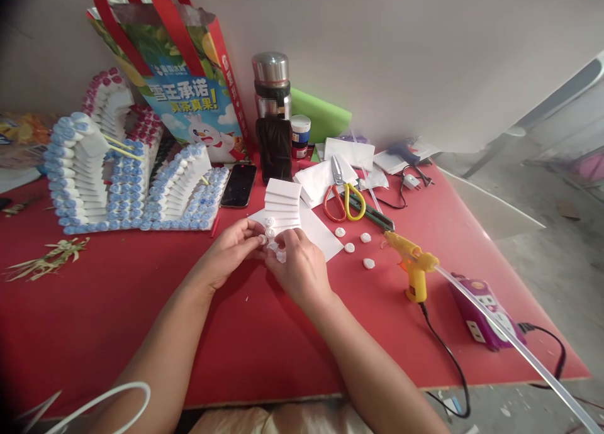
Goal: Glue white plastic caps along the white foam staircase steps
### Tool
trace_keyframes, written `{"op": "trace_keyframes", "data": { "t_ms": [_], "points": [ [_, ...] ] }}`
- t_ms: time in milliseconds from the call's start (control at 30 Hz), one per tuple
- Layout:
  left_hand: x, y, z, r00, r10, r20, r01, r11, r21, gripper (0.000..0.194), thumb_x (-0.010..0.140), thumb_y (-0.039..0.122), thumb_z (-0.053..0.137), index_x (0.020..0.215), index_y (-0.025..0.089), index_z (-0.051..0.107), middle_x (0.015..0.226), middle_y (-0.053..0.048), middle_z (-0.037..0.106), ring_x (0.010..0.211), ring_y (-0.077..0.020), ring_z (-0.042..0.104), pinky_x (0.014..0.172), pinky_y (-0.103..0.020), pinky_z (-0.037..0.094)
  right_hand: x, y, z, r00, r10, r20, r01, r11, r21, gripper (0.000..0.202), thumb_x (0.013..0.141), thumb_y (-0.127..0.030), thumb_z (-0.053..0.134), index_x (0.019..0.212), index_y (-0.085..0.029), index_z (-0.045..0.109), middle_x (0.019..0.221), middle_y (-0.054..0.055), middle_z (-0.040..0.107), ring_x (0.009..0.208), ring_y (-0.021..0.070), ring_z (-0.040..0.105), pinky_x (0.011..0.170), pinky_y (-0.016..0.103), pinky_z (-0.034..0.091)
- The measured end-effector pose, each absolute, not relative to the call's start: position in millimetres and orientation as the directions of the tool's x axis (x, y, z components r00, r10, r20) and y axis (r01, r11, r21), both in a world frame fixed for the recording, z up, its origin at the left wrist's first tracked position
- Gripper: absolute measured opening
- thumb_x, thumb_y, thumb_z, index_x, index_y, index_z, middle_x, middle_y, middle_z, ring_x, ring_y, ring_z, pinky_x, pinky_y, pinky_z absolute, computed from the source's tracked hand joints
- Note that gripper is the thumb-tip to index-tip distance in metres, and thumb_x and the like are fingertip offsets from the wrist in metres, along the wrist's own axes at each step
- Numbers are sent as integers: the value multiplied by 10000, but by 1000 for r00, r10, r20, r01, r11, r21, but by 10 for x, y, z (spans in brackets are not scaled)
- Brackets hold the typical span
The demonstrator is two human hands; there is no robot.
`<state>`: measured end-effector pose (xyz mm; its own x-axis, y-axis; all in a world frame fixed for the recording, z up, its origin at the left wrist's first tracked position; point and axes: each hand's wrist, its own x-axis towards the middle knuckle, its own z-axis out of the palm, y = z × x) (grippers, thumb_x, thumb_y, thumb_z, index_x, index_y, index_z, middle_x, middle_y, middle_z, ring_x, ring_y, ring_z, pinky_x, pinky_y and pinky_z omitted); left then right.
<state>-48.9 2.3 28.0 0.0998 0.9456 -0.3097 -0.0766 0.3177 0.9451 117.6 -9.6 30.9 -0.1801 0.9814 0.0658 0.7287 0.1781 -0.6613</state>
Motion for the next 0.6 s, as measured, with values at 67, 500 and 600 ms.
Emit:
{"op": "trace_keyframes", "data": {
  "t_ms": [67, 500, 600],
  "points": [
    [-490, 24, 276, 106, 946, -307, -88, 317, 944, 192, 827, 238, 689, 968, 173, 577, 903, -24, 669, 804, -175, 698, 740, -332, 596, 1182, -100, 313, -183, 980, 72, 711, 183, -679, 168, 876, -344, 629, 990, -222, 626, 986, 25, 677, 686, 147, 583, 598, 267, 384],
    [-489, 23, 279, 120, 943, -311, -67, 320, 945, 165, 855, 200, 663, 987, 168, 568, 936, -42, 679, 829, -184, 717, 768, -346, 611, 1194, -129, 345, -201, 974, 107, 741, 222, -634, 220, 913, -360, 617, 1061, -201, 658, 968, 38, 698, 653, 140, 574, 599, 266, 382],
    [-490, 19, 288, 116, 943, -312, -68, 321, 945, 186, 840, 210, 686, 983, 167, 575, 946, -50, 687, 847, -190, 713, 758, -335, 605, 1189, -122, 341, -212, 973, 96, 757, 226, -613, 233, 916, -388, 621, 1046, -198, 651, 984, 49, 697, 667, 149, 586, 587, 265, 373]
  ]
}}
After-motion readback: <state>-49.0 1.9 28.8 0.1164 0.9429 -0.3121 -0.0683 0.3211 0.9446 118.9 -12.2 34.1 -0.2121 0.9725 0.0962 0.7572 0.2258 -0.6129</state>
